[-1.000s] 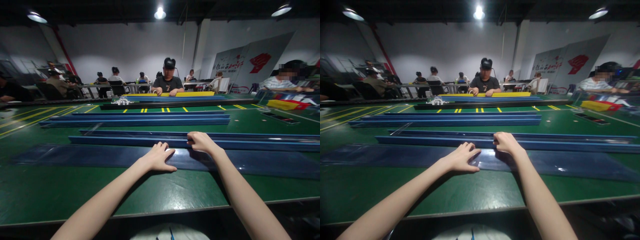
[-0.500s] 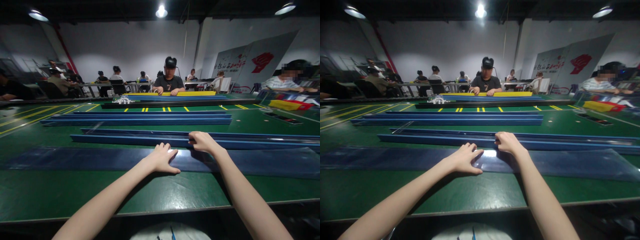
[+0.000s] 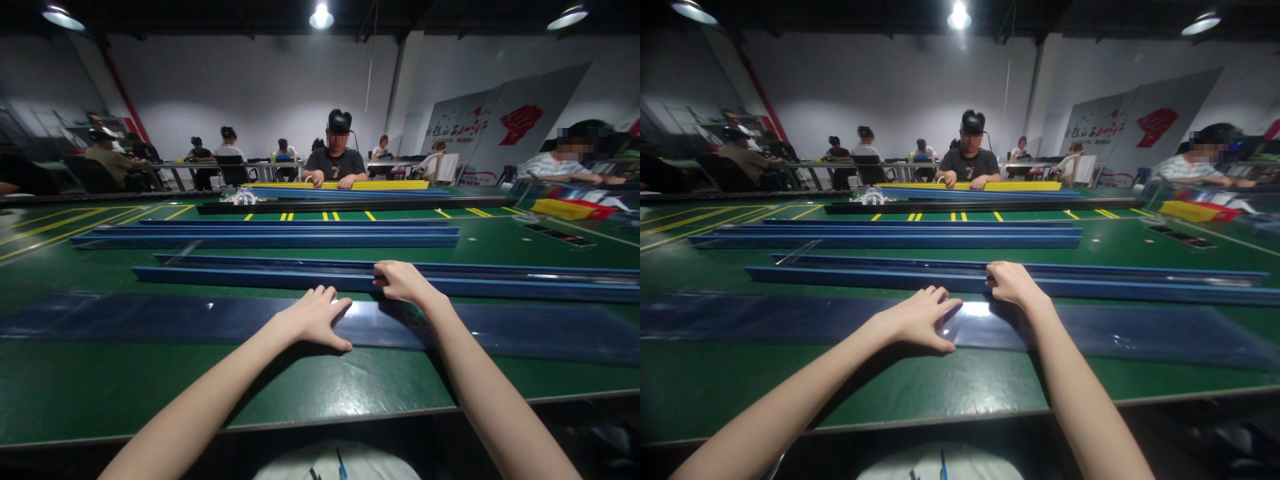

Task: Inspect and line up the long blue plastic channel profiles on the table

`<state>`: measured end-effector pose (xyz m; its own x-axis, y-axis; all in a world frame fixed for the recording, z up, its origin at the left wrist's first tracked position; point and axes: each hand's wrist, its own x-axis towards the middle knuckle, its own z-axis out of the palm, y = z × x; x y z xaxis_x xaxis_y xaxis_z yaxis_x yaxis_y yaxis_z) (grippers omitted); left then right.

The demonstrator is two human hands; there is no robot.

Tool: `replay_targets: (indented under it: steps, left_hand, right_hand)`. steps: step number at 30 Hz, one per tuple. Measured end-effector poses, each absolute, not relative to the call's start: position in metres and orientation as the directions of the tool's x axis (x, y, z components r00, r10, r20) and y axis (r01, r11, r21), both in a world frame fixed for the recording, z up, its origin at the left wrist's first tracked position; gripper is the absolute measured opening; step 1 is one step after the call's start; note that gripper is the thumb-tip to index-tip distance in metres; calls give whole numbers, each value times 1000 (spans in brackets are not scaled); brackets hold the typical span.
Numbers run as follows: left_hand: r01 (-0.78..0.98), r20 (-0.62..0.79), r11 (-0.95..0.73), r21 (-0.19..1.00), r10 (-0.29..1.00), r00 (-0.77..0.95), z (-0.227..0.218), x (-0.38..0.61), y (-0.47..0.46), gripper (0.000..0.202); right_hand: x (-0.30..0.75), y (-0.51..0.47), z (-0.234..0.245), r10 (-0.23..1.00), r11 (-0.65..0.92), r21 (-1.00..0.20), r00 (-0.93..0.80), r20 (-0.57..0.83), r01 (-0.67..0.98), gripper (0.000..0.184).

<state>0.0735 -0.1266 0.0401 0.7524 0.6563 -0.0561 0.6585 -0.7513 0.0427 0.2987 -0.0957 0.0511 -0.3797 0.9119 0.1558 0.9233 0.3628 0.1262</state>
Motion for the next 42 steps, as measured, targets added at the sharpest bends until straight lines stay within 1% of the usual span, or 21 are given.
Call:
replay_targets:
  steps: [7,12,16,20,24,26,28,31,33,34,36,38,40,42]
  left_hand:
    - [669,-48,-743,42,667,744,38,72,-131,78]
    - [670,-30,-742,-23,671,741,34,78,-134,79]
    - [679,-46,-732,-57,681,731,34,84,-138,79]
    - [679,-26,-733,-32,680,733,33,84,-140,79]
    - [644,25,-762,63,647,762,34,80,-136,80]
    - [617,58,-778,118,625,778,39,79,-131,70]
    - [622,138,-772,133,636,760,43,77,-124,51]
    - [702,341,-709,62,676,653,46,69,-108,36]
    - [769,404,-639,-1,703,585,43,59,-96,30]
    - [793,396,-608,-23,723,566,41,54,-90,31]
    - [826,353,-562,-51,763,541,37,44,-80,33]
    - [840,311,-538,-71,788,531,33,36,-74,28]
    - [841,306,-536,-74,790,531,31,33,-71,21]
    - [840,317,-538,-65,787,529,31,32,-70,17]
  right_hand:
    - [299,-94,50,915,360,127,-377,145,924,9]
    - [299,-94,51,913,363,132,-380,146,922,10]
    - [298,-95,52,917,357,122,-373,143,926,10]
    - [298,-94,52,915,362,116,-377,147,925,10]
    - [299,-94,51,914,364,115,-378,147,924,10]
    - [299,-94,50,915,361,122,-377,146,924,10]
    - [298,-93,49,913,361,127,-378,155,924,13]
    - [296,-94,48,910,358,125,-376,178,925,28]
    - [295,-94,47,910,351,125,-369,188,928,36]
    - [295,-94,47,909,349,128,-369,192,928,38]
    - [295,-94,46,904,356,135,-378,201,925,34]
    - [296,-94,46,897,368,138,-390,206,919,24]
    - [297,-93,46,894,381,133,-401,201,915,15]
    - [297,-92,46,891,389,129,-408,198,912,9]
